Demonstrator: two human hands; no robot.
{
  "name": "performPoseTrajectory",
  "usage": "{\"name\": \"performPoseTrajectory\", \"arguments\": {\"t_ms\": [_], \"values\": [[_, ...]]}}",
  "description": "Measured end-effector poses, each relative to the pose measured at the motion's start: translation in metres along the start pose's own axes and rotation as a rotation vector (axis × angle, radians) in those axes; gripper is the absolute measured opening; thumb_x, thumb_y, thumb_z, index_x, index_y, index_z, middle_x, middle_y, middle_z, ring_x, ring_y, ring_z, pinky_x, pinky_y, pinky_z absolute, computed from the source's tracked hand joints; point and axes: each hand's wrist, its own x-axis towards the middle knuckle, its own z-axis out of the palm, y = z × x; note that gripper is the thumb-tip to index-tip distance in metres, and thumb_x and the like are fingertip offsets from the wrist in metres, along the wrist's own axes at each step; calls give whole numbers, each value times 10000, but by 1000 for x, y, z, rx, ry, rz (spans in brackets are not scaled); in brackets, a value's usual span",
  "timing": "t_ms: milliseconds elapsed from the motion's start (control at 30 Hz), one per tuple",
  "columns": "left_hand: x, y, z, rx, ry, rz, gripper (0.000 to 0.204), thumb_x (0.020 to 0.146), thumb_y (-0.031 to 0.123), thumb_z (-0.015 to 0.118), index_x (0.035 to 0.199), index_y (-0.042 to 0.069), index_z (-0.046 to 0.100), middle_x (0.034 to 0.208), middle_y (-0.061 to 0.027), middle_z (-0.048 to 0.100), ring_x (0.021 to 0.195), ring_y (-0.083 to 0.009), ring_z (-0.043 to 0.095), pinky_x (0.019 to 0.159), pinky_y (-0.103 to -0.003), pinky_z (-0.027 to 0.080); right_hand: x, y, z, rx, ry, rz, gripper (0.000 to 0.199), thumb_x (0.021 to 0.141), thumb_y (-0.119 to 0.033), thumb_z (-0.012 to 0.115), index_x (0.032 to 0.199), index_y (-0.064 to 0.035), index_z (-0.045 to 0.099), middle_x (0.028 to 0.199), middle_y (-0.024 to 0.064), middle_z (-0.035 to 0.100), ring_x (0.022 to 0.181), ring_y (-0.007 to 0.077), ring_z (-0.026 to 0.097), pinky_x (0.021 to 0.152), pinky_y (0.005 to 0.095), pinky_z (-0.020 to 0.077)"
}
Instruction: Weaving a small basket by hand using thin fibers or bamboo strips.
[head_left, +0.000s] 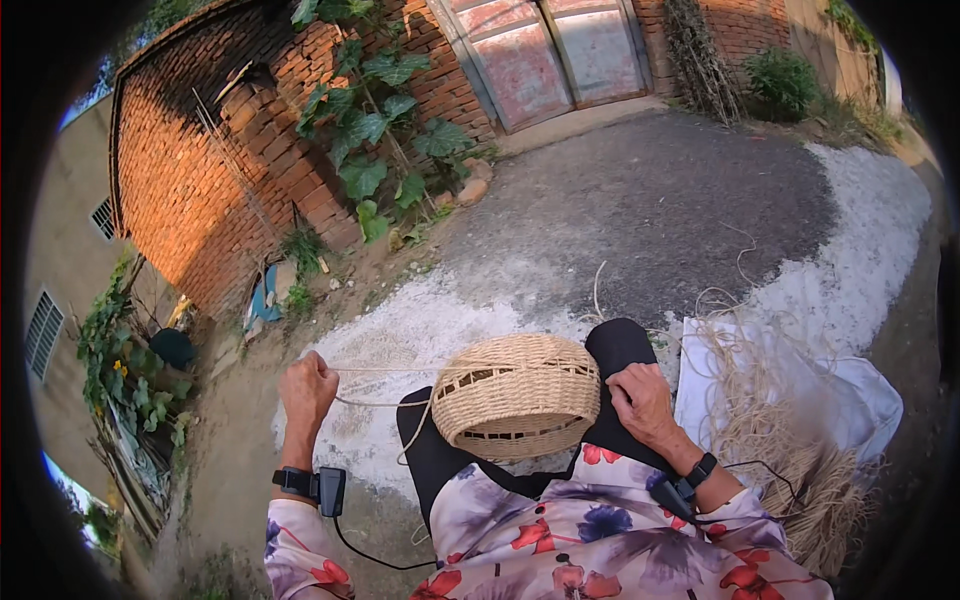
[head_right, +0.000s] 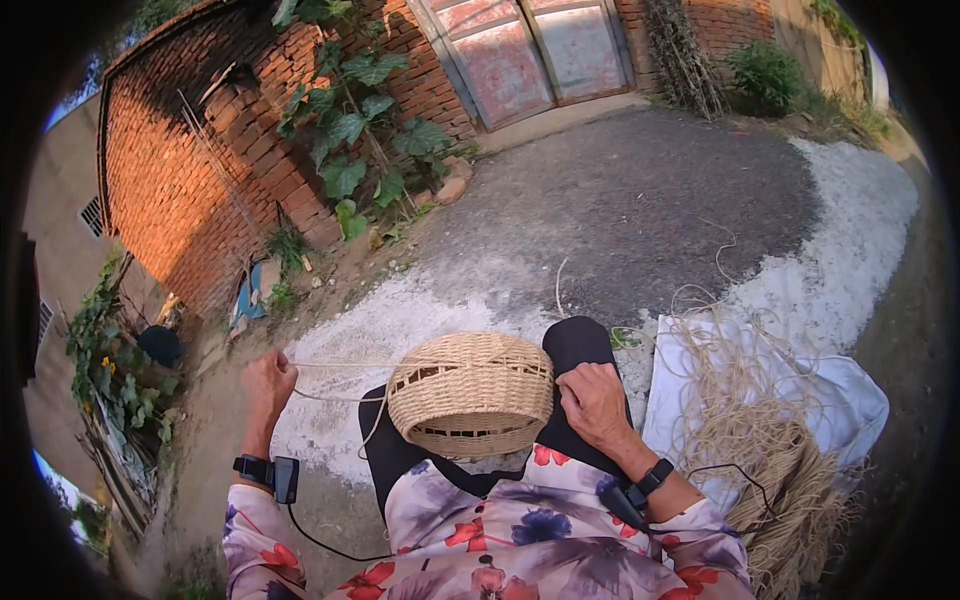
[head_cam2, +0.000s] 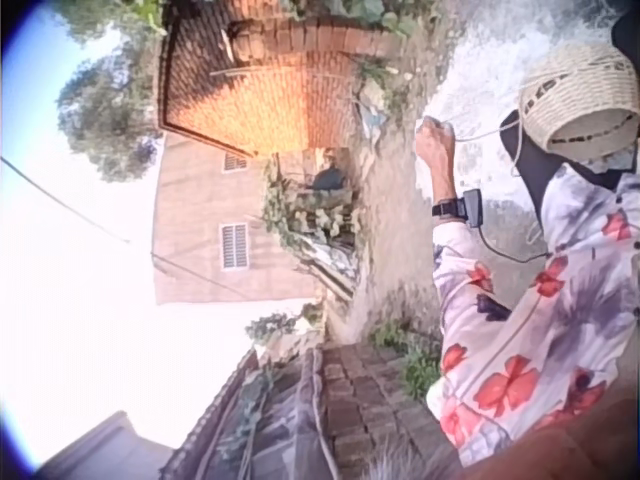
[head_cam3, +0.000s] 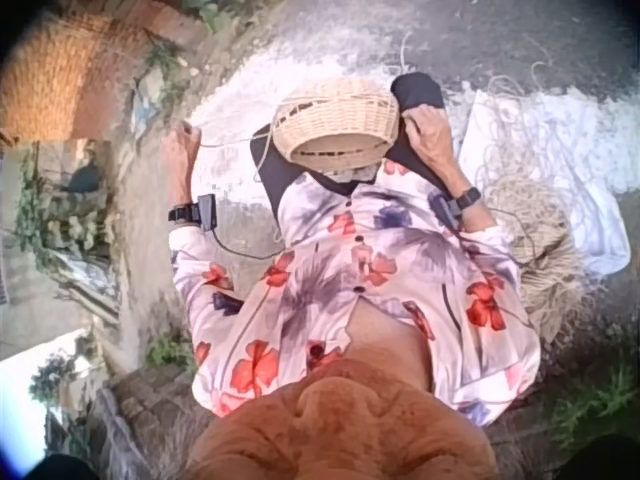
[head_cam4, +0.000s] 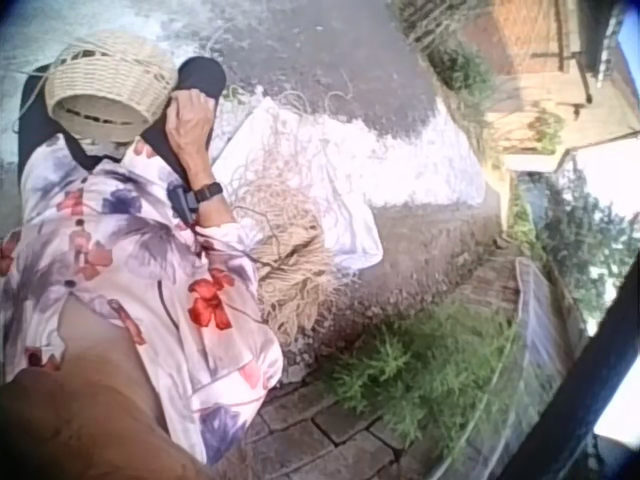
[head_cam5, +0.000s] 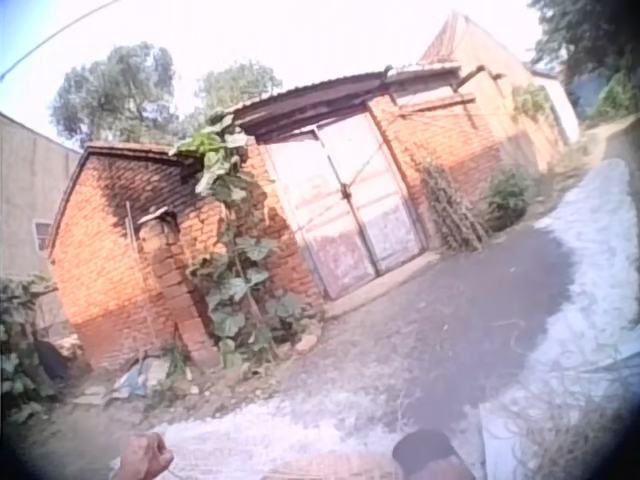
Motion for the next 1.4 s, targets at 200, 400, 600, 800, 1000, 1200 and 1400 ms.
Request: {"name": "performPoseTrajectory", "arguments": {"t_ms": [200,400,600,800,1000,1200,1400], "values": [[-41,-172,-24,339,71,-392,117,716,170,634,744,57,627,706,-191,650,686,-376,645,617,-479,504,1,0,1,-40,-29,15,104,731,-4,650,821,-46,619,738,91,552,731,290,545,697,398,401],[-94,-285,-51,490,172,-604,165,807,220,592,890,77,599,745,-177,639,659,-325,637,589,-433,522,0,1,0,-14,-19,38,99,731,-15,648,820,-49,620,740,91,548,737,292,545,701,400,403],[-55,-104,-12,-1317,-168,-683,469,905,79,431,1363,170,385,723,-1,478,528,-55,427,434,-214,350,4,-3,4,-37,-43,20,97,731,-12,646,815,-52,619,749,91,551,749,293,547,703,397,401],[-48,128,-9,-884,-382,191,281,856,307,683,1019,78,684,664,-29,507,625,-152,527,586,-306,427,1,-2,5,-38,-50,11,114,734,-5,646,830,-59,614,746,85,544,738,277,552,707,389,398],[-43,192,-2,-681,-186,257,375,835,368,691,1043,57,668,691,-106,560,647,-196,580,609,-336,458,1,-1,3,-38,-53,20,121,728,0,644,832,-52,613,740,87,544,730,279,551,702,387,395],[-41,209,23,-1148,-328,187,298,950,307,582,1006,27,665,651,-34,573,613,-111,527,585,-291,442,4,-3,3,-3,-38,13,115,729,-5,645,828,-54,614,741,87,547,732,279,555,699,384,396],[-3,141,0,-1679,-130,-493,315,995,300,514,904,30,647,609,47,440,449,-15,282,396,-199,196,-2,3,0,13,-18,73,112,738,-14,648,836,-62,625,761,86,566,725,271,559,706,381,398]]}}
